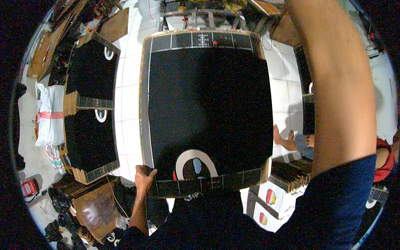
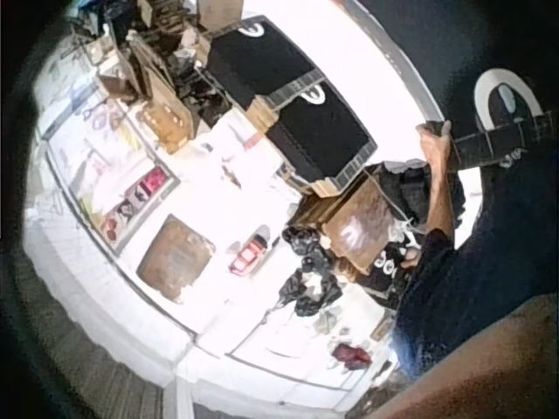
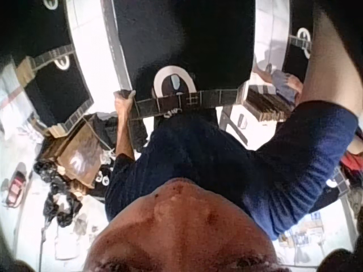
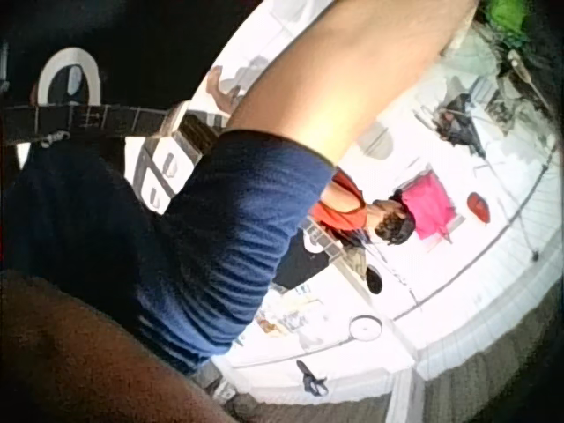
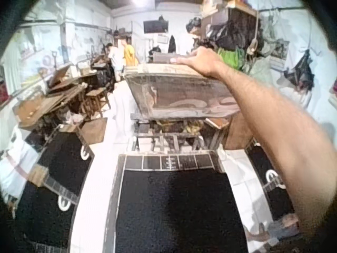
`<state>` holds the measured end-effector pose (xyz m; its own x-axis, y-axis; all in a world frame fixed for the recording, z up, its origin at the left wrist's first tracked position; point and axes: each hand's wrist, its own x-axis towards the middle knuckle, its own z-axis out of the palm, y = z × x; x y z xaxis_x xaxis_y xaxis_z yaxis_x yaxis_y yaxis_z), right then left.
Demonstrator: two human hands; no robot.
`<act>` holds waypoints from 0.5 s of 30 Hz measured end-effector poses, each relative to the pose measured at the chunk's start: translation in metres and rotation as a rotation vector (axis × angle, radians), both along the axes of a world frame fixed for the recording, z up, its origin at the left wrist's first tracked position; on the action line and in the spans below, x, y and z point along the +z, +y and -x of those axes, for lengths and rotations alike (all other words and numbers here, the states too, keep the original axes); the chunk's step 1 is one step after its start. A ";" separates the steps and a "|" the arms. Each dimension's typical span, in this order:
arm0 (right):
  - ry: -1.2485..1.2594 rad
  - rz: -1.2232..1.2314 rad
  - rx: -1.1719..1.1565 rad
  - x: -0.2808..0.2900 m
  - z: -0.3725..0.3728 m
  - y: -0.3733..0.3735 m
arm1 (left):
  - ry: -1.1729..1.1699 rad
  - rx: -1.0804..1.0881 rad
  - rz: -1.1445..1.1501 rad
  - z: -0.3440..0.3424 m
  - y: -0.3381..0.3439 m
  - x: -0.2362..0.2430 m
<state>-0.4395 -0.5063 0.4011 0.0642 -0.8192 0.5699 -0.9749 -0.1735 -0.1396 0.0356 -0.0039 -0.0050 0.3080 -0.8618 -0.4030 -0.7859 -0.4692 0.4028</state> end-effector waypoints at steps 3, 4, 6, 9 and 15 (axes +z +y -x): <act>-0.021 -0.039 -0.022 0.002 -0.003 0.006 | -0.034 0.025 -0.059 -0.003 -0.001 -0.016; -0.028 -0.053 -0.046 0.003 -0.004 0.008 | -0.003 -0.002 -0.009 -0.004 -0.003 -0.021; -0.074 -0.065 -0.051 0.002 -0.007 0.013 | -0.009 -0.048 0.013 -0.008 -0.005 -0.028; -0.072 -0.087 -0.100 0.003 -0.009 0.016 | 0.047 -0.062 -0.134 -0.015 -0.016 -0.029; -0.013 -0.096 -0.125 0.007 -0.007 0.010 | -0.041 -0.193 0.305 0.024 -0.130 -0.009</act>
<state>-0.4326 -0.4966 0.4080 -0.0488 -0.8713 0.4883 -0.9861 -0.0357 -0.1624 0.0119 -0.1337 -0.0142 0.1379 -0.9844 -0.1090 -0.8666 -0.1732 0.4679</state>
